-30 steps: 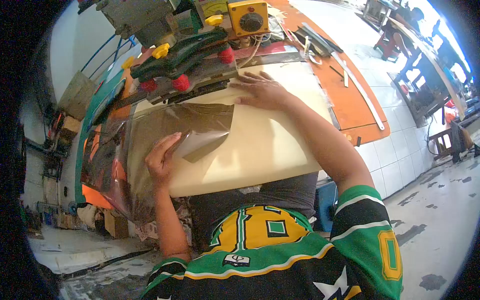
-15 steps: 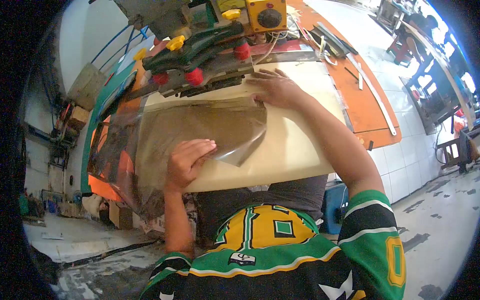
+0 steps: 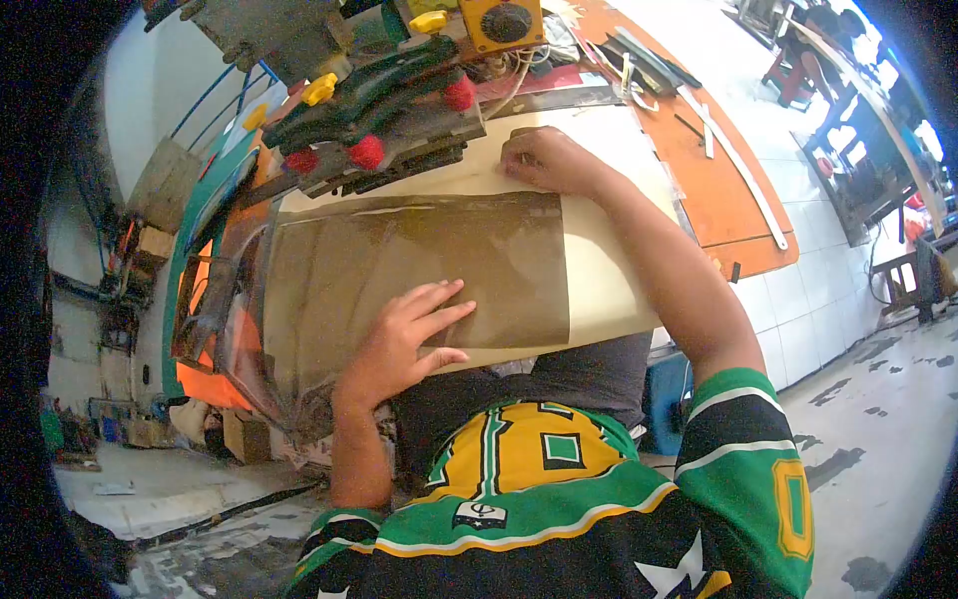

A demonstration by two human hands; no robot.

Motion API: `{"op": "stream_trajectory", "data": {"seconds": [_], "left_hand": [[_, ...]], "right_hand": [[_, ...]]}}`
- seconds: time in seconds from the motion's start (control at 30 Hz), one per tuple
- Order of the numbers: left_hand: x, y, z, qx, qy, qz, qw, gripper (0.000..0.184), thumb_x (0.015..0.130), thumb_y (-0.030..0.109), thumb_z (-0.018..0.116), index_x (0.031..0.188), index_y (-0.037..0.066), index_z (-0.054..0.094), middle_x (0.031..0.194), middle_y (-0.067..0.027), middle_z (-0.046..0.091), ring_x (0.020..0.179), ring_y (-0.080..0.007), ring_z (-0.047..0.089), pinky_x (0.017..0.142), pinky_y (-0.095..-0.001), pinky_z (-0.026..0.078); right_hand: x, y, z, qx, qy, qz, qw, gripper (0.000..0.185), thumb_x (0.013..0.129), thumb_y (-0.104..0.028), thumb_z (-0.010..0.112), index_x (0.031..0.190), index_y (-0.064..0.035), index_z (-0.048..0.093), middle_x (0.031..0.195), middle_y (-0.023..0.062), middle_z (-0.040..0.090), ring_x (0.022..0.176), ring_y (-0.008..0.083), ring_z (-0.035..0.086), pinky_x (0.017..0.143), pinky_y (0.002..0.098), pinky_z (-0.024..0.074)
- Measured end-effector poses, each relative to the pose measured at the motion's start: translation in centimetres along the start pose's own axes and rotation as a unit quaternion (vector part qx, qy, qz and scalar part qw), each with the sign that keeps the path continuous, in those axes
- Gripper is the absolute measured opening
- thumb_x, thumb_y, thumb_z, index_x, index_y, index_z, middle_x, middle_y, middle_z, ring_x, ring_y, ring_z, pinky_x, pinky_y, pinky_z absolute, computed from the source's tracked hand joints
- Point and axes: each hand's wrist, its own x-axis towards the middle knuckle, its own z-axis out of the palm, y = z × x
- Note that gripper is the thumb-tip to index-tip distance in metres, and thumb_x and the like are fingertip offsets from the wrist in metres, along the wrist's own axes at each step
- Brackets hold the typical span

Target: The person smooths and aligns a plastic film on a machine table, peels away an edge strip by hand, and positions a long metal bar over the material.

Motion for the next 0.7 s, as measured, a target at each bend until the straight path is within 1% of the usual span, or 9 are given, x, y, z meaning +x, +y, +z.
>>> {"op": "stream_trajectory", "data": {"seconds": [0.17, 0.23, 0.27, 0.37, 0.43, 0.5, 0.53, 0.6, 0.7], "left_hand": [[3.1, -1.6, -0.6, -0.031, -0.042, 0.008, 0.999, 0.050, 0.090, 0.032, 0.075, 0.134, 0.010, 0.068, 0.137, -0.0169, 0.065, 0.129, -0.0363, 0.059, 0.110, -0.0465, 0.046], [5.1, -2.9, -0.4, -0.031, -0.047, -0.005, 0.998, 0.042, 0.094, 0.030, 0.072, 0.128, 0.005, 0.070, 0.128, -0.0186, 0.070, 0.118, -0.0371, 0.065, 0.104, -0.0454, 0.050], [6.3, -3.3, -0.2, -0.019, -0.018, 0.019, 0.999, 0.035, 0.096, 0.026, 0.070, 0.121, 0.001, 0.071, 0.118, -0.0193, 0.072, 0.108, -0.0384, 0.068, 0.097, -0.0455, 0.053], [9.4, -4.5, 0.5, 0.023, 0.008, 0.013, 1.000, 0.032, 0.096, 0.024, 0.069, 0.118, 0.000, 0.071, 0.115, -0.0202, 0.071, 0.106, -0.0396, 0.068, 0.093, -0.0463, 0.054], [10.9, -5.0, 1.8, 0.019, 0.027, 0.016, 0.999, 0.029, 0.097, 0.023, 0.068, 0.114, -0.001, 0.071, 0.113, -0.0201, 0.070, 0.107, -0.0399, 0.066, 0.094, -0.0465, 0.053], [12.0, -5.2, 3.2, 0.039, 0.128, 0.032, 0.991, 0.028, 0.095, 0.022, 0.070, 0.113, 0.000, 0.071, 0.110, -0.0191, 0.067, 0.106, -0.0389, 0.064, 0.094, -0.0456, 0.051], [12.3, -5.6, 3.9, 0.036, 0.126, 0.034, 0.991, 0.028, 0.095, 0.022, 0.070, 0.113, 0.000, 0.071, 0.110, -0.0191, 0.067, 0.106, -0.0389, 0.064, 0.094, -0.0456, 0.051], [12.6, -5.9, 5.1, 0.052, 0.168, 0.024, 0.984, 0.029, 0.094, 0.025, 0.071, 0.112, 0.003, 0.071, 0.106, -0.0124, 0.065, 0.107, -0.0325, 0.061, 0.093, -0.0449, 0.050], [12.7, -6.4, 5.4, 0.057, 0.185, 0.042, 0.980, 0.028, 0.092, 0.024, 0.073, 0.110, 0.004, 0.071, 0.104, -0.0115, 0.063, 0.105, -0.0324, 0.059, 0.091, -0.0447, 0.049]], "right_hand": [[0.0, 0.2, 0.1, 0.045, -0.060, -0.006, 0.997, 0.026, 0.096, -0.025, 0.073, 0.090, 0.0001, 0.070, 0.080, 0.0126, 0.067, 0.070, 0.0264, 0.063, 0.067, 0.0379, 0.0497], [0.0, -0.5, -0.6, 0.049, -0.084, 0.023, 0.995, 0.027, 0.096, -0.026, 0.073, 0.089, -0.0002, 0.070, 0.076, 0.0118, 0.067, 0.067, 0.0246, 0.061, 0.066, 0.0378, 0.0493], [0.0, -0.8, -0.8, 0.055, -0.107, 0.048, 0.992, 0.028, 0.096, -0.027, 0.074, 0.087, -0.0005, 0.070, 0.071, 0.0110, 0.066, 0.064, 0.0228, 0.059, 0.064, 0.0376, 0.0489], [-0.2, -0.5, -0.9, 0.050, -0.095, 0.029, 0.994, 0.031, 0.095, -0.029, 0.074, 0.085, -0.0006, 0.070, 0.067, 0.0100, 0.064, 0.060, 0.0200, 0.056, 0.061, 0.0366, 0.0479], [-0.2, -0.7, -1.3, 0.044, -0.102, 0.033, 0.993, 0.031, 0.096, -0.029, 0.074, 0.085, -0.0005, 0.069, 0.067, 0.0096, 0.064, 0.060, 0.0191, 0.056, 0.061, 0.0361, 0.0477], [-0.4, -0.8, -1.4, 0.040, -0.108, 0.040, 0.993, 0.031, 0.096, -0.029, 0.074, 0.085, -0.0004, 0.069, 0.067, 0.0093, 0.064, 0.060, 0.0183, 0.056, 0.061, 0.0355, 0.0475], [-0.4, -0.9, -1.4, 0.044, -0.110, 0.047, 0.992, 0.031, 0.096, -0.029, 0.073, 0.085, -0.0005, 0.069, 0.067, 0.0086, 0.064, 0.060, 0.0179, 0.056, 0.060, 0.0355, 0.0474], [-0.5, -1.1, -1.4, 0.049, -0.113, 0.058, 0.991, 0.031, 0.097, -0.029, 0.073, 0.085, -0.0005, 0.069, 0.066, 0.0080, 0.064, 0.060, 0.0176, 0.056, 0.060, 0.0354, 0.0473], [-0.4, -1.1, -1.4, 0.057, -0.109, 0.069, 0.990, 0.031, 0.097, -0.028, 0.072, 0.083, -0.0007, 0.068, 0.064, 0.0066, 0.063, 0.057, 0.0173, 0.055, 0.058, 0.0353, 0.0462]]}}
